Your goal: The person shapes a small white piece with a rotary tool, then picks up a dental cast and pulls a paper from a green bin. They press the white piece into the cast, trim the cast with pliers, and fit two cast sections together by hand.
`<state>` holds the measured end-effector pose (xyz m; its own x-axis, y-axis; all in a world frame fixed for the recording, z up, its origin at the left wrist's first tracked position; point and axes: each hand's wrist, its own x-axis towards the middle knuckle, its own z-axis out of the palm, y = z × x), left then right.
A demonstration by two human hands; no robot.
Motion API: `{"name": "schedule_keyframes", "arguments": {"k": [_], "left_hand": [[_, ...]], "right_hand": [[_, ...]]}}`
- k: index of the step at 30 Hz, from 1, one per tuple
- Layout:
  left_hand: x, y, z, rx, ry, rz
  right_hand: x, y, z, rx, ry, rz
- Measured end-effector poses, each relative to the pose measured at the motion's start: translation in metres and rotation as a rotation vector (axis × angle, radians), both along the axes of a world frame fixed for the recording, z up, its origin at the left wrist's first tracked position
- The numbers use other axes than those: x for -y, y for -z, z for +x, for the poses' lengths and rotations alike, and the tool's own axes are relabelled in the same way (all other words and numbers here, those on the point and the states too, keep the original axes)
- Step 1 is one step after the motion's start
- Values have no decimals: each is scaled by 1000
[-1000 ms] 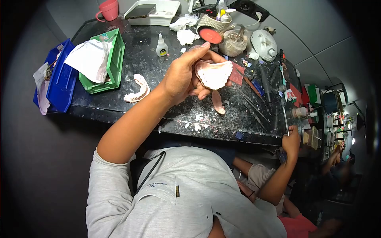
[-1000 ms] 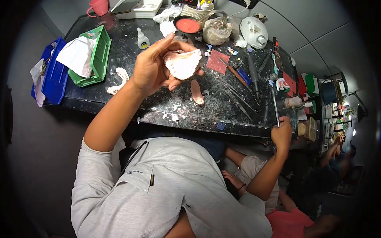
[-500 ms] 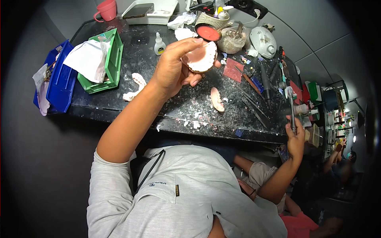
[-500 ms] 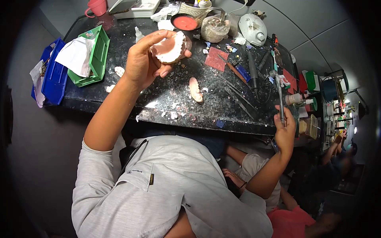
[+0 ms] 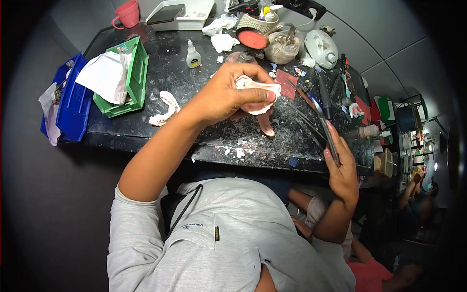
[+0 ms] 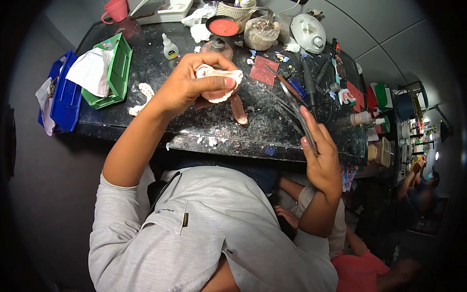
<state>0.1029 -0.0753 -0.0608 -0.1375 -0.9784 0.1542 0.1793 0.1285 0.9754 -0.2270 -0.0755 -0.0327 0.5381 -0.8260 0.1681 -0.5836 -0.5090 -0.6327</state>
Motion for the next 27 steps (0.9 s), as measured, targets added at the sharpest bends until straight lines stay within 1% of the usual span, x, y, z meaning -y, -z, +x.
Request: {"name": "schedule_keyframes", "arguments": {"k": [1,3,5,7,10,18,24,27], "left_hand": [[-1,0,-1,2,4,1],[-1,-1,0,-47,83,-11],[2,4,1,-52,112,4],[4,9,-3,-235,177,-31],[2,4,1,-271,228,0],[3,5,5,-266,253,37],[4,8,4,-287,266,40],[3,7,3,-288,263,38]], "right_hand": [[0,0,6,2,4,1],[0,1,16,-7,-45,-92],[0,-1,23,-4,-41,-60],[0,-1,29,-13,-86,-69],[1,1,36,1,-128,-82],[3,4,39,20,-142,-87],[5,1,37,-20,-126,-108],[5,2,36,-28,-131,-153]]}}
